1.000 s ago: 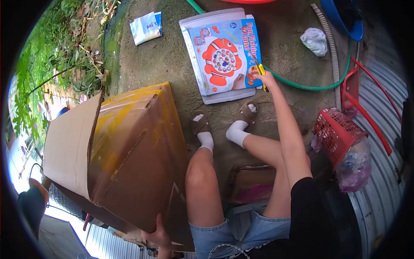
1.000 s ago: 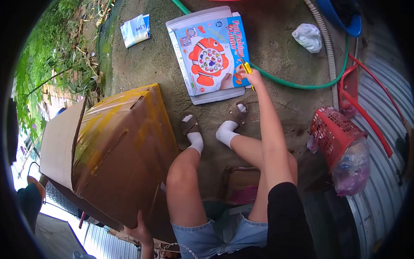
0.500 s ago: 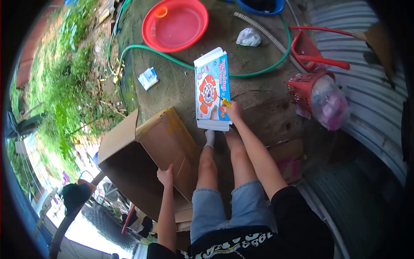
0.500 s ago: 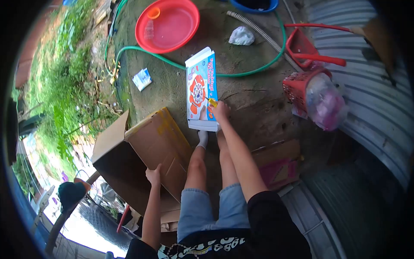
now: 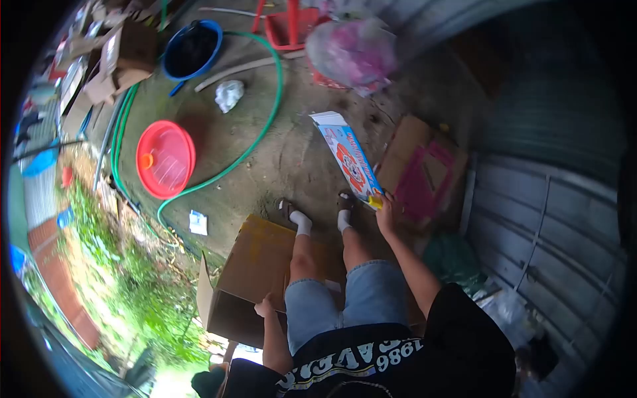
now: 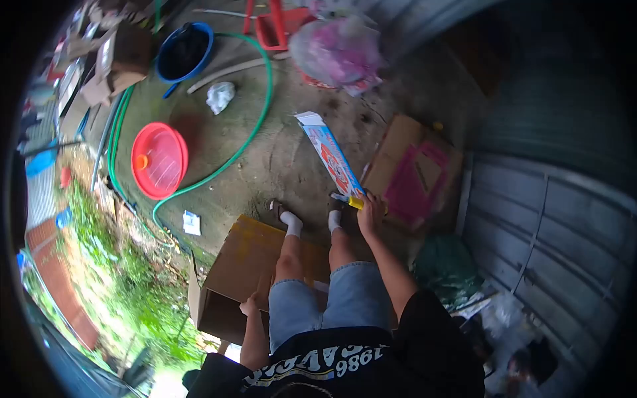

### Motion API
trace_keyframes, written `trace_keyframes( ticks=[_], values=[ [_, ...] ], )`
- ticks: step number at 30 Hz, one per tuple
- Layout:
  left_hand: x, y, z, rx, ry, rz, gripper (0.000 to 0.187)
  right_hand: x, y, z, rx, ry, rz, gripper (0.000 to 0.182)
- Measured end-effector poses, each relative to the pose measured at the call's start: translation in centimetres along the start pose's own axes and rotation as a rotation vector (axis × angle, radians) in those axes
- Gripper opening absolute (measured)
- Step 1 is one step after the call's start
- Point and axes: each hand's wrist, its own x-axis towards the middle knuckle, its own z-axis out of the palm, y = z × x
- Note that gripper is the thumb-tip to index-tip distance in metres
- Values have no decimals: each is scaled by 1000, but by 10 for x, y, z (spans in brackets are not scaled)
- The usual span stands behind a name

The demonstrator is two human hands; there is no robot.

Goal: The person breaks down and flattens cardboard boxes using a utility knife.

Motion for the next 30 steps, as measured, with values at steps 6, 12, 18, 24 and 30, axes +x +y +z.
trace_keyframes(
  ticks=[6, 12, 18, 24, 30],
  values=[
    [-11, 35, 11, -56, -140, 43, 31, -71, 166, -43, -80, 68, 275, 26],
    [-7, 36, 15, 19, -203, 93, 37, -94, 271, -57, -75, -95, 730, 19],
    [-37, 58, 22, 219, -110, 309, 35, -110, 363, -26, 152, -68, 877, 23],
    [-50, 74, 19, 354, -119, 442, 33, -131, 391, -24, -37, -208, 943, 20],
    [-58, 90, 23, 418, -130, 582, 31, -173, 356, -18, -37, -490, 912, 30]
  ],
)
